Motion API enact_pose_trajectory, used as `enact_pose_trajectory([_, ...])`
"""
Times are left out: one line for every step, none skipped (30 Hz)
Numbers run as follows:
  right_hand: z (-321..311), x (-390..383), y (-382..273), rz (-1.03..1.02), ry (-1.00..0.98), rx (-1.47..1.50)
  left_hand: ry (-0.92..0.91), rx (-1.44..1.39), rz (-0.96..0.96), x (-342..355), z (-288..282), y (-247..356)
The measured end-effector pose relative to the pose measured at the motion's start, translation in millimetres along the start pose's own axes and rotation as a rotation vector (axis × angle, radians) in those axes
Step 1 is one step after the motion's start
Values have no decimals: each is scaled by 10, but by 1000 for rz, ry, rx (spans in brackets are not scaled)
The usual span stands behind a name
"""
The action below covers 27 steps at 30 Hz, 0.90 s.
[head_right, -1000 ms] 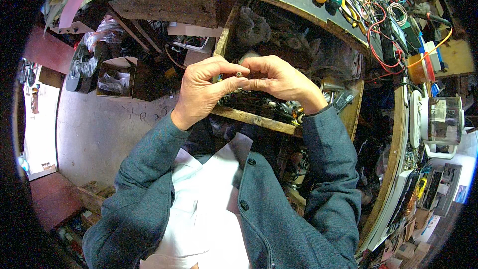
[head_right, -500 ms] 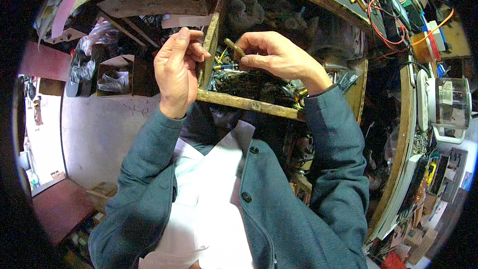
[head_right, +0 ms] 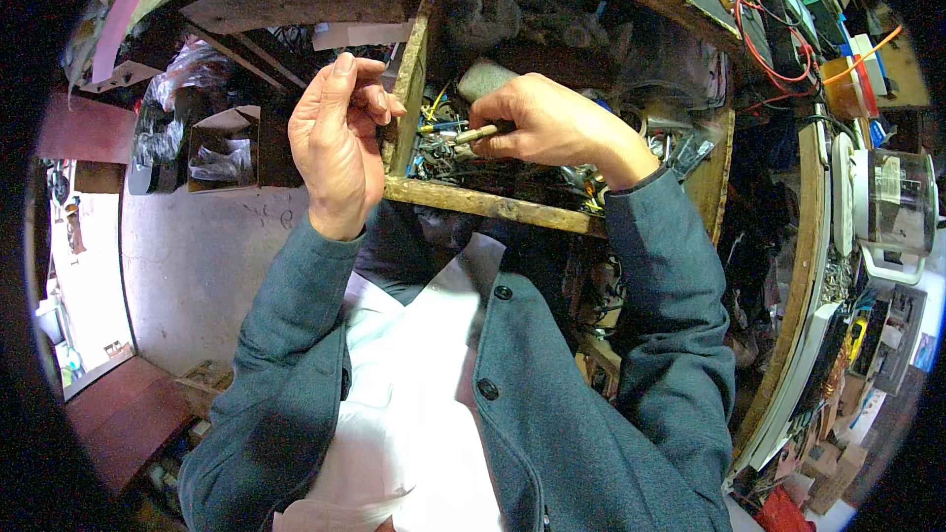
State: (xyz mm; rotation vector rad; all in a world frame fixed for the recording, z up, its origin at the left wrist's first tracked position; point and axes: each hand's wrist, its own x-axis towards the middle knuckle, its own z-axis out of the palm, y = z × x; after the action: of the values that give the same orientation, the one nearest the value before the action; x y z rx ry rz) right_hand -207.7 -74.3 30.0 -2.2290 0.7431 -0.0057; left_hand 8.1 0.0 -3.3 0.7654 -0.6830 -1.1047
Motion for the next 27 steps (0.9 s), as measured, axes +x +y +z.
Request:
enact_pose_trajectory([13, 6, -2, -8, 3, -33, 4, 9, 4, -2, 11, 6])
enact_pose_trajectory([30, 21, -38, -20, 25, -21, 6, 23, 15, -4, 13, 5])
enact_pose_trajectory([79, 46, -44, -55, 53, -20, 9, 35, 27, -7, 14, 1])
enact_pose_trajectory([147, 76, -37, -90, 80, -19, 12, 47, 40, -11, 15, -1])
enact_pose_trajectory([203, 106, -54, -125, 108, -19, 19, 45, 37, -18, 21, 0])
enact_pose_trajectory([206, 130, -144, -98, 67, -77, 24, 42, 34, -19, 37, 8])
enact_pose_trajectory([276, 157, -161, -129, 93, -84, 29, 40, 31, -18, 46, 15])
enact_pose_trajectory([327, 203, -162, -117, 92, -120, 23, 45, 34, -14, 45, 14])
enact_pose_trajectory([364, 243, -157, -107, 89, -158, 19, 49, 40, -10, 35, 4])
enact_pose_trajectory([377, 264, -149, -109, 98, -180, 14, 52, 46, -7, 28, -2])
enact_pose_trajectory([384, 282, -143, -111, 108, -202, 14, 54, 40, -8, 29, -3])
enact_pose_trajectory([395, 296, -138, -112, 120, -222, 11, 57, 33, -8, 34, 0])
enact_pose_trajectory([422, 313, -132, -108, 105, -264, 8, 60, 26, -8, 36, 4])
enact_pose_trajectory([454, 329, -124, -103, 91, -305, 3, 50, 29, -7, 31, 3])
enact_pose_trajectory([472, 344, -118, -99, 76, -347, 1, 47, 24, -3, 26, 0])
enact_pose_trajectory([477, 347, -122, -107, 85, -380, -2, 44, 20, 0, 24, -3])
enact_pose_trajectory([481, 342, -126, -117, 98, -395, -4, 41, 16, 2, 23, -7])
enact_pose_trajectory([484, 342, -129, -130, 111, -409, -8, 38, 15, 4, 19, -11])
enact_pose_trajectory([483, 344, -137, -142, 124, -423, -12, 34, 15, 5, 16, -16])
enact_pose_trajectory([475, 353, -147, -157, 112, -469, -16, 31, 14, 6, 15, -19])
enact_pose_trajectory([467, 358, -156, -169, 101, -514, -20, 21, 22, 5, 21, -24])
enact_pose_trajectory([461, 363, -164, -182, 89, -559, -24, 11, 29, 4, 29, -27])
enact_pose_trajectory([472, 369, -159, -198, 87, -571, -28, 1, 36, 0, 34, -29])
enact_pose_trajectory([495, 381, -139, -215, 85, -583, -34, 8, 38, -1, 37, -32])
enact_pose_trajectory([509, 390, -127, -232, 84, -595, -40, 15, 41, -3, 41, -34])
enact_pose_trajectory([511, 391, -128, -247, 82, -629, -45, 21, 43, -3, 48, -34])
enact_pose_trajectory([512, 393, -130, -262, 79, -662, -44, 29, 43, -7, 54, -29])
